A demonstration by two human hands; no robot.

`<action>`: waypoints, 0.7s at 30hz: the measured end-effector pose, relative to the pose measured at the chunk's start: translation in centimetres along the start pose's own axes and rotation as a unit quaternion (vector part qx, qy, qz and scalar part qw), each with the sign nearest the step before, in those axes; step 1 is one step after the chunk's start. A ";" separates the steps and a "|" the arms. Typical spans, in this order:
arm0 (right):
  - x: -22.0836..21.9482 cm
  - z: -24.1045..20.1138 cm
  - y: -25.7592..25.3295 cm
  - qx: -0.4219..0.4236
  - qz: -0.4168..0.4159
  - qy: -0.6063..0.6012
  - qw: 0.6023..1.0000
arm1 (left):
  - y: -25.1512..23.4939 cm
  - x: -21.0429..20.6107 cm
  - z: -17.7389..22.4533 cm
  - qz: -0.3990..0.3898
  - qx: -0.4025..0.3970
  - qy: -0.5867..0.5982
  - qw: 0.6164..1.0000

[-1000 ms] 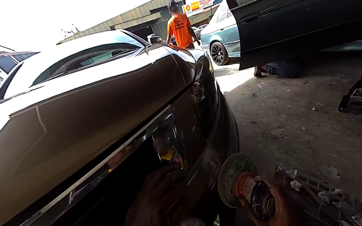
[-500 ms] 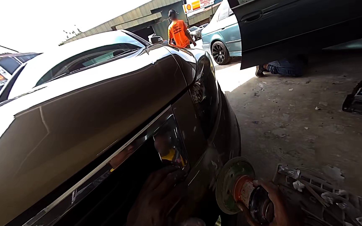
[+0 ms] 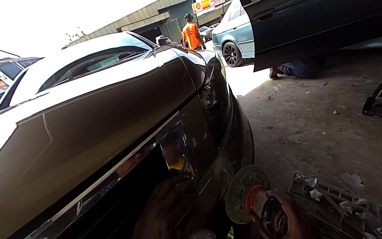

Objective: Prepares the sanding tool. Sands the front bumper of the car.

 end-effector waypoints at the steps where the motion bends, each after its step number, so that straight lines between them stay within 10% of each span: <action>1: 0.1 0.3 0.0 -0.007 0.004 0.003 1.000 | 0.0 0.0 0.0 0.001 -0.002 -0.002 1.000; 21: -0.9 -2.4 2.8 -0.015 -0.055 -0.119 0.991 | -0.1 0.2 -0.2 -0.015 0.001 -0.001 1.000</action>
Point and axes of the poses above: each hand's wrist, its own y-axis away from the middle knuckle, its own x-axis out of the back of the hand, z = x × y, the point moved 3 cm from there along -y, towards the middle knuckle, and after that the axes turned 5 degrees about -y, right-handed, at the moved point
